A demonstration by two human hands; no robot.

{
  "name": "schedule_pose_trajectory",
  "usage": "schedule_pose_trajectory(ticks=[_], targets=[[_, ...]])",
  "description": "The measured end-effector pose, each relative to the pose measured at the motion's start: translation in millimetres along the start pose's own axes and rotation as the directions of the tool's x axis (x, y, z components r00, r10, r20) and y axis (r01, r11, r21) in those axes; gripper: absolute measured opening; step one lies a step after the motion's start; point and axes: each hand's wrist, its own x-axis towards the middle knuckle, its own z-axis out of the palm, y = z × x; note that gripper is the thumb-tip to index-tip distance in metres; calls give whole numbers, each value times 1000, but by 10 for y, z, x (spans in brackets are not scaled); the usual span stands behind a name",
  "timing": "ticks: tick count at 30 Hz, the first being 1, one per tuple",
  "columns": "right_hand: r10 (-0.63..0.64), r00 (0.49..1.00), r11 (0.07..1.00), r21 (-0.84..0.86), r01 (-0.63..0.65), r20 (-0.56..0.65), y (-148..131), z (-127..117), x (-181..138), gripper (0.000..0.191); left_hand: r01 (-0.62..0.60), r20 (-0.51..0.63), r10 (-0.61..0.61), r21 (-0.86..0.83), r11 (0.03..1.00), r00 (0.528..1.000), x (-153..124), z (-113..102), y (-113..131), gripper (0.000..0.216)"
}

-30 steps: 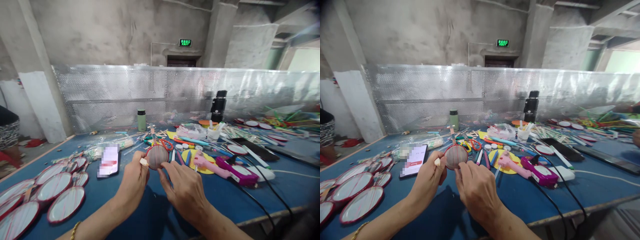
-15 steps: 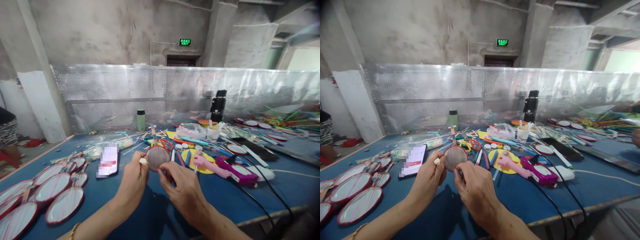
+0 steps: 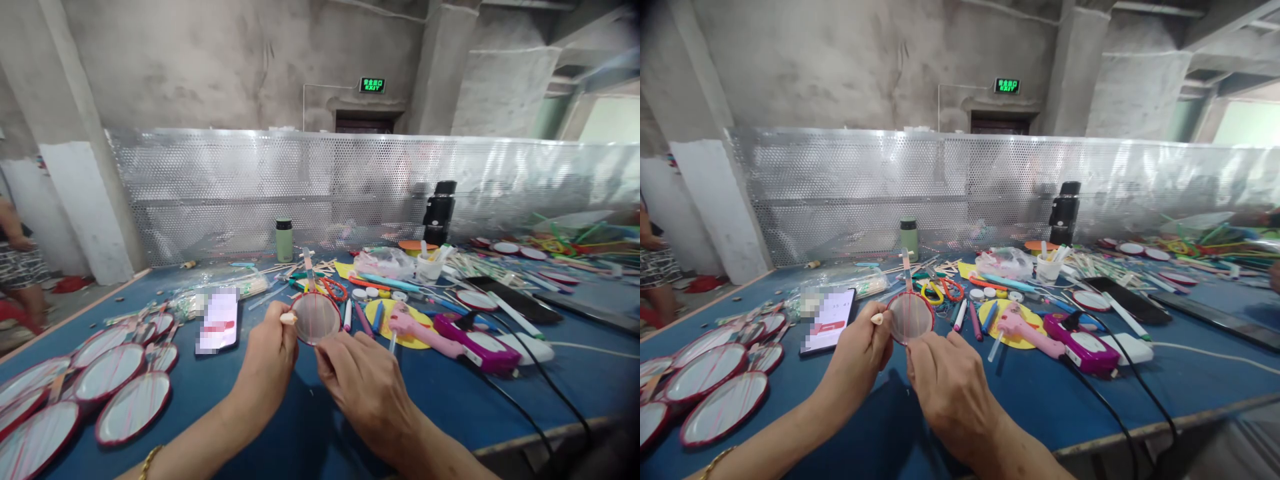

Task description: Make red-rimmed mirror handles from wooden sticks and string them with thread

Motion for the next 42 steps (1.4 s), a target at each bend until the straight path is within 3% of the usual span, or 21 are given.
schedule_pose_trajectory(ticks=[10, 22, 30, 37, 42], targets=[[-49, 999, 991, -121, 51, 23, 18, -1, 7, 8, -7, 3, 7, 91, 996, 1000, 26, -42, 0, 32], [-30, 996, 996, -84, 37, 83, 36, -4, -22, 11, -68, 10, 67, 212, 975, 998, 21, -74, -17, 19], [205, 978, 969, 152, -195, -51, 96, -47, 14, 11, -51, 21, 48, 221, 974, 999, 47, -74, -40, 20], [174, 984, 982, 74, -171, -39, 86, -34, 34, 12, -39, 26, 34, 211, 977, 999, 29, -50, -39, 22], [222, 975, 972, 78, -221, -10, 64, -2, 53, 14, -48, 10, 47, 219, 975, 999, 17, -41, -13, 23]])
